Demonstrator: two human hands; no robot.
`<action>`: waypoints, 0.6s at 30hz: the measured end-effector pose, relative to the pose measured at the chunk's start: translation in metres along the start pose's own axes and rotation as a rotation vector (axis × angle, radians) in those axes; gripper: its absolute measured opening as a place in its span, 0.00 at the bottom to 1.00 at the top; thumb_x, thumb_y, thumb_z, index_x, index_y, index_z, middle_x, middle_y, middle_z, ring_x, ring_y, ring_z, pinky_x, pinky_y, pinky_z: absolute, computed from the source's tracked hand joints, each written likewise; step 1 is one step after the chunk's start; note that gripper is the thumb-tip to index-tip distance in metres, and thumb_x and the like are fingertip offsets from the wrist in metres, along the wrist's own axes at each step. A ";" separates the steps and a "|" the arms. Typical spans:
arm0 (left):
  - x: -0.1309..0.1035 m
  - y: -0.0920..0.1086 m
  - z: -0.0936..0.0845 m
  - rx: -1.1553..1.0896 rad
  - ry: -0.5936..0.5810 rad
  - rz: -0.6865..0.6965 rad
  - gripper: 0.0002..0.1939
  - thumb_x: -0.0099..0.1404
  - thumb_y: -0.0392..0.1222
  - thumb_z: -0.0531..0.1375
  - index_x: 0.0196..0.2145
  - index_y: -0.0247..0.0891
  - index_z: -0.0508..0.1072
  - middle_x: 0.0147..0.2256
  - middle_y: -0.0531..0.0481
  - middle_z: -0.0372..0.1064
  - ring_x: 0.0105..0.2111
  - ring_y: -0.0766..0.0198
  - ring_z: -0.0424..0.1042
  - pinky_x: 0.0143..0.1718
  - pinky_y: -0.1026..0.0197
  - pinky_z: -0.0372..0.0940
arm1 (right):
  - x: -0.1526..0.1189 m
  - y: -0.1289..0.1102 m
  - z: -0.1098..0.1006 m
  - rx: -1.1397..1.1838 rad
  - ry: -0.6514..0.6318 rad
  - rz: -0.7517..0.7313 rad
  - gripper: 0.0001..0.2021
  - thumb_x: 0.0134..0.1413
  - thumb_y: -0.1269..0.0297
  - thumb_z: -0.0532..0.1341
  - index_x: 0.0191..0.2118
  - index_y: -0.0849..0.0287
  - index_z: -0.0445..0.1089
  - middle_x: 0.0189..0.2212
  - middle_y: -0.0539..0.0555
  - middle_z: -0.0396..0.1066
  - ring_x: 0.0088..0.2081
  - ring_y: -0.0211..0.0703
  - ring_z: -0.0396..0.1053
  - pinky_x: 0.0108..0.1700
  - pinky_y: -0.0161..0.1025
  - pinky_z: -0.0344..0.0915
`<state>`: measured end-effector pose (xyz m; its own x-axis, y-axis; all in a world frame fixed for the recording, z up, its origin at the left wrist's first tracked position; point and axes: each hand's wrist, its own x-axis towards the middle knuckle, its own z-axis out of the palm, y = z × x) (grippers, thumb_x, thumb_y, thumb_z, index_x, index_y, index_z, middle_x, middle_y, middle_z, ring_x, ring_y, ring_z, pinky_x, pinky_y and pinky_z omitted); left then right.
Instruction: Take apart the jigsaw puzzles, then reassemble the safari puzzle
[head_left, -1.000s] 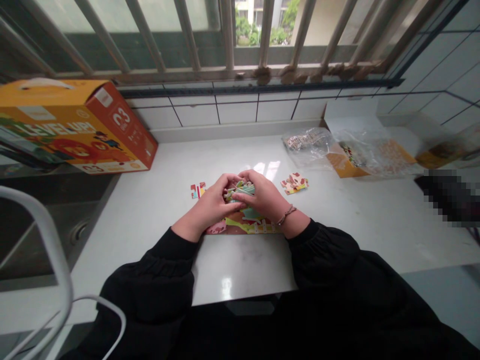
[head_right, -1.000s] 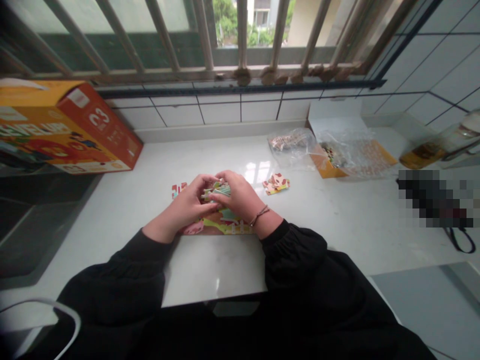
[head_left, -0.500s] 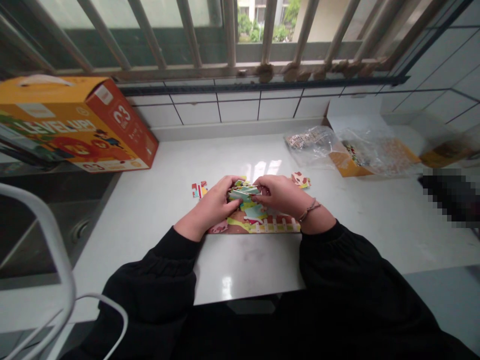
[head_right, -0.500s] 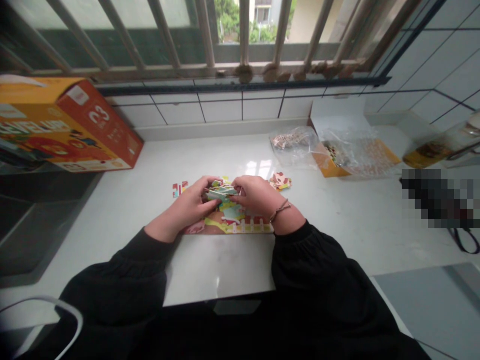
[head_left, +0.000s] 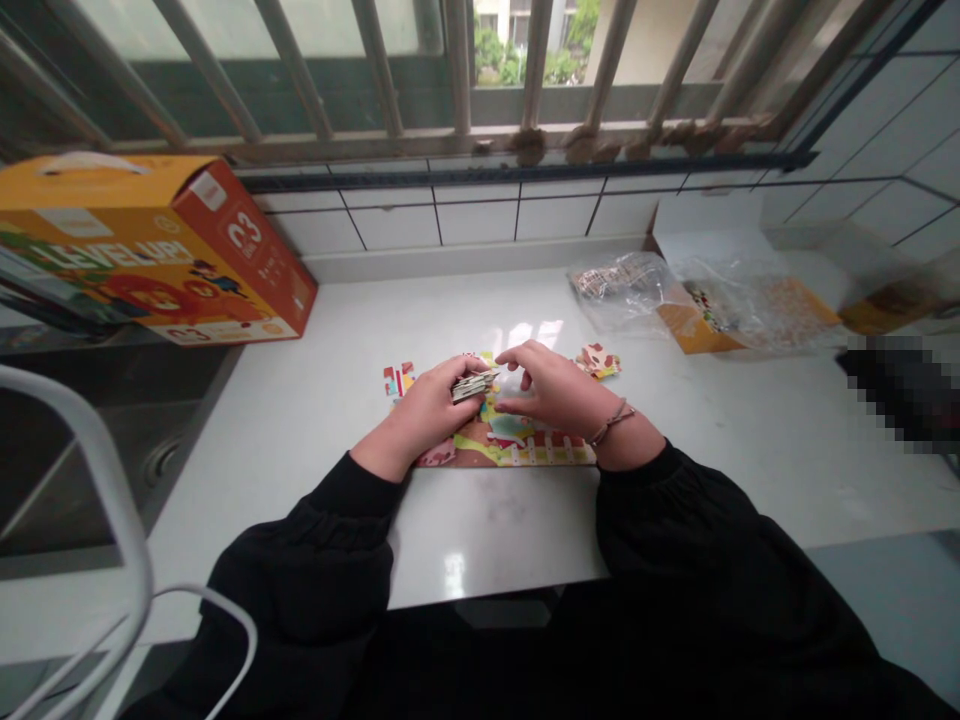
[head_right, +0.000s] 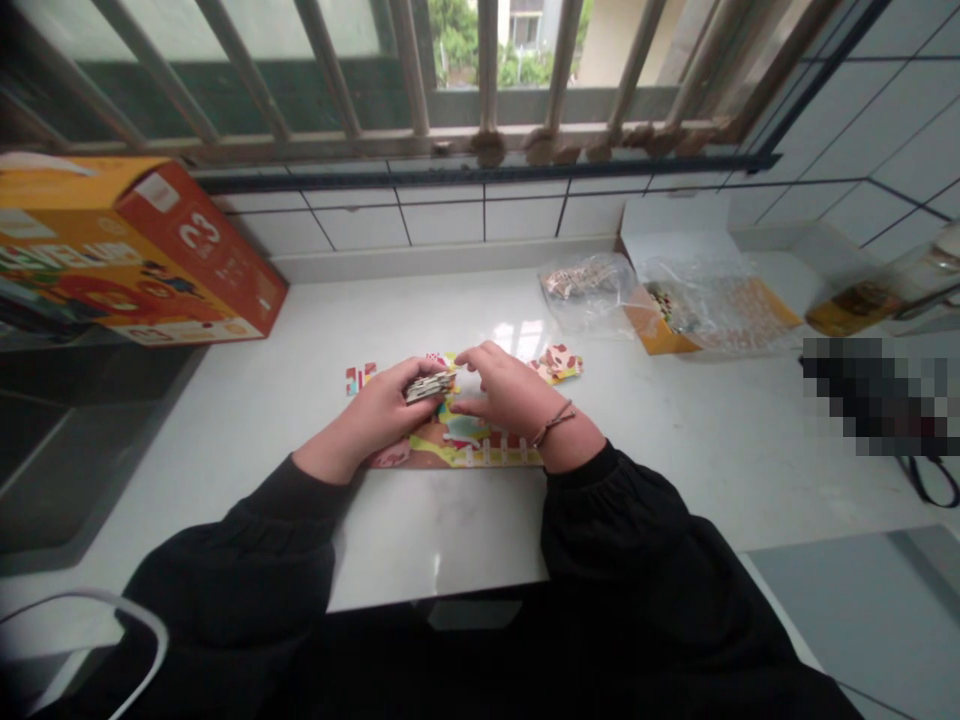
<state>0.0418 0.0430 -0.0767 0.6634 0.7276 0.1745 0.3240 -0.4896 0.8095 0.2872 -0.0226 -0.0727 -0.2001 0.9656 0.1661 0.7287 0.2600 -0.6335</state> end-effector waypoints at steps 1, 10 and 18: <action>0.000 0.000 -0.001 0.023 -0.001 -0.005 0.21 0.66 0.32 0.64 0.55 0.45 0.78 0.52 0.48 0.81 0.53 0.51 0.80 0.59 0.50 0.71 | -0.002 0.000 -0.003 -0.034 -0.043 0.017 0.30 0.53 0.56 0.81 0.58 0.55 0.74 0.53 0.59 0.74 0.40 0.47 0.75 0.48 0.48 0.74; 0.000 -0.003 -0.001 0.113 0.011 0.016 0.21 0.71 0.36 0.62 0.60 0.43 0.74 0.59 0.44 0.79 0.60 0.50 0.78 0.65 0.46 0.70 | -0.007 -0.011 -0.014 -0.164 -0.327 0.058 0.24 0.48 0.58 0.84 0.48 0.56 0.78 0.52 0.58 0.75 0.45 0.49 0.76 0.47 0.42 0.70; 0.000 -0.006 -0.004 0.103 -0.022 0.067 0.27 0.67 0.32 0.57 0.63 0.42 0.73 0.59 0.41 0.75 0.63 0.48 0.74 0.69 0.44 0.67 | -0.002 -0.017 -0.014 0.063 -0.229 0.171 0.16 0.53 0.67 0.79 0.43 0.54 0.75 0.32 0.45 0.75 0.32 0.39 0.70 0.36 0.37 0.62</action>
<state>0.0376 0.0478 -0.0794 0.7002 0.6814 0.2131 0.3452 -0.5844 0.7344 0.2846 -0.0291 -0.0517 -0.2255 0.9671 -0.1176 0.7241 0.0856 -0.6844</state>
